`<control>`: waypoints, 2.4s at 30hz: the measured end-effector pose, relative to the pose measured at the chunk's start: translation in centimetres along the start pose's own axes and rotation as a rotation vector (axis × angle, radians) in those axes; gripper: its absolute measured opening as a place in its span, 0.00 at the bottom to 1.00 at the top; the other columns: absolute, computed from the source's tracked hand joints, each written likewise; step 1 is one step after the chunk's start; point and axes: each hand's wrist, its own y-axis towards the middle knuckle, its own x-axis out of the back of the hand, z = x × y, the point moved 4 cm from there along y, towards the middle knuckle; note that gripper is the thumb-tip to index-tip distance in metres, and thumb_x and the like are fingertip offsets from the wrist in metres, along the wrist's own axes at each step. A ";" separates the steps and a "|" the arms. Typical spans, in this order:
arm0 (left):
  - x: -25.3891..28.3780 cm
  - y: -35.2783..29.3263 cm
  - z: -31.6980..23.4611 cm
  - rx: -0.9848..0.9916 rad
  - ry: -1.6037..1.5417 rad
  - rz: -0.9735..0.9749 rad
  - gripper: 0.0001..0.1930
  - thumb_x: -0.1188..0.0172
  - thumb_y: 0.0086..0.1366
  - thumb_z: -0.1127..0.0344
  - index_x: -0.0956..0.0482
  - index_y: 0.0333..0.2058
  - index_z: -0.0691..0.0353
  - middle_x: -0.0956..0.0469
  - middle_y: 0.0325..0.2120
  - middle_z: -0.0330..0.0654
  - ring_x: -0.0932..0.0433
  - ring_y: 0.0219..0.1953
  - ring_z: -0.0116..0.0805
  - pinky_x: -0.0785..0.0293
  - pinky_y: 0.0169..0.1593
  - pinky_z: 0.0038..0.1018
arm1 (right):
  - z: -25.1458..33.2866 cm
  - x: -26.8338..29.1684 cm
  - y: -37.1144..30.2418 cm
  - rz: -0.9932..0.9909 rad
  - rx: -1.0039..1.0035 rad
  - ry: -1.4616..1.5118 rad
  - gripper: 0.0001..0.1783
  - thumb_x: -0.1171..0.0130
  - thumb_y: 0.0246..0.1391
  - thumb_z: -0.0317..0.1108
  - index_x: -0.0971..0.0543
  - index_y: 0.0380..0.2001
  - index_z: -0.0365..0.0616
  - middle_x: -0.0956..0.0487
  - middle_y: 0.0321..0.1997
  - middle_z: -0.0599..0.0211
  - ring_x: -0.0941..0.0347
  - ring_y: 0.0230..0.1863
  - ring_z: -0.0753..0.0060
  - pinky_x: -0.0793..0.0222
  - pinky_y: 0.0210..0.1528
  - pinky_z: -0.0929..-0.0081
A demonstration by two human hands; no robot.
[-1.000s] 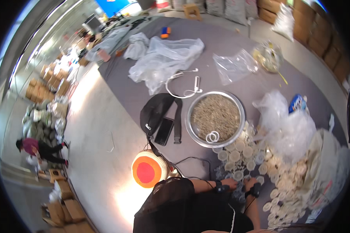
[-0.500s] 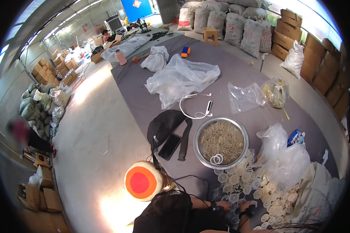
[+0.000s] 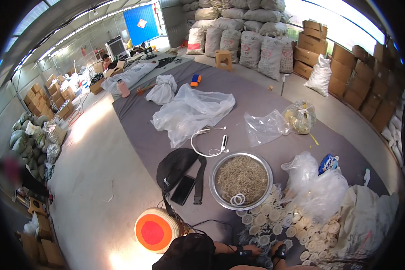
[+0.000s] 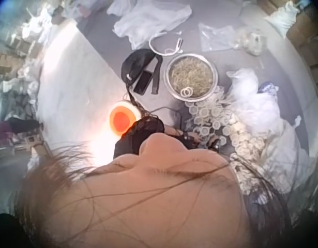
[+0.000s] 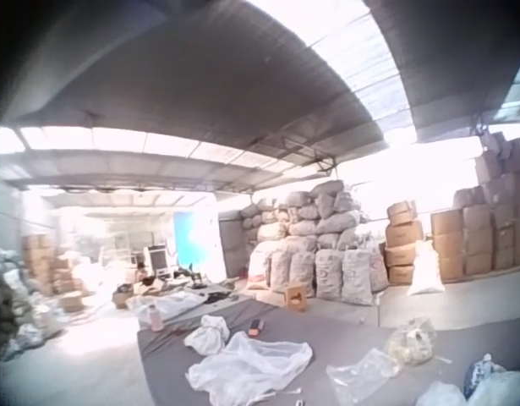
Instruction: The person assembles plastic components by hand, picking up plastic caps, rings, and small inserts from the table and fitting them together.
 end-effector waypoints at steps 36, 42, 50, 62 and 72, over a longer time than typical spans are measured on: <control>0.3 -1.4 0.2 0.453 -0.369 -0.421 0.13 0.39 0.47 0.59 0.23 0.28 0.62 0.24 0.22 0.44 0.26 0.23 0.31 0.30 0.29 0.26 | 1.6 -8.2 -8.2 0.226 0.105 1.754 0.15 0.48 0.49 0.38 0.27 0.38 0.40 0.26 0.26 0.65 0.30 0.23 0.75 0.34 0.24 0.80; 4.1 -1.0 -3.6 0.931 -0.689 -0.001 0.08 0.41 0.49 0.68 0.24 0.29 0.64 0.24 0.23 0.42 0.27 0.26 0.27 0.32 0.31 0.23 | 1.5 -15.4 -6.2 0.241 -0.028 1.894 0.17 0.46 0.47 0.35 0.33 0.39 0.40 0.26 0.26 0.63 0.28 0.25 0.73 0.33 0.24 0.80; 0.9 -2.2 -1.9 0.770 -0.794 -0.011 0.13 0.42 0.50 0.65 0.24 0.34 0.64 0.24 0.28 0.41 0.27 0.32 0.26 0.31 0.37 0.22 | 1.8 -2.2 -13.1 0.101 -0.273 1.794 0.11 0.43 0.45 0.35 0.26 0.25 0.36 0.27 0.17 0.68 0.31 0.18 0.76 0.36 0.21 0.81; 1.7 -2.6 -2.6 0.933 -1.143 0.081 0.13 0.43 0.52 0.69 0.26 0.36 0.68 0.24 0.30 0.42 0.26 0.30 0.27 0.30 0.35 0.19 | 2.5 -8.0 -10.6 0.132 -0.226 1.680 0.19 0.39 0.39 0.44 0.23 0.26 0.37 0.24 0.21 0.68 0.29 0.20 0.77 0.33 0.24 0.80; 0.6 -1.1 -4.1 0.834 -0.892 0.416 0.13 0.48 0.53 0.73 0.29 0.39 0.70 0.25 0.30 0.43 0.26 0.31 0.29 0.30 0.32 0.19 | 2.1 -5.7 -10.5 0.079 -0.009 1.419 0.19 0.40 0.39 0.46 0.25 0.23 0.39 0.25 0.19 0.64 0.29 0.19 0.73 0.35 0.21 0.77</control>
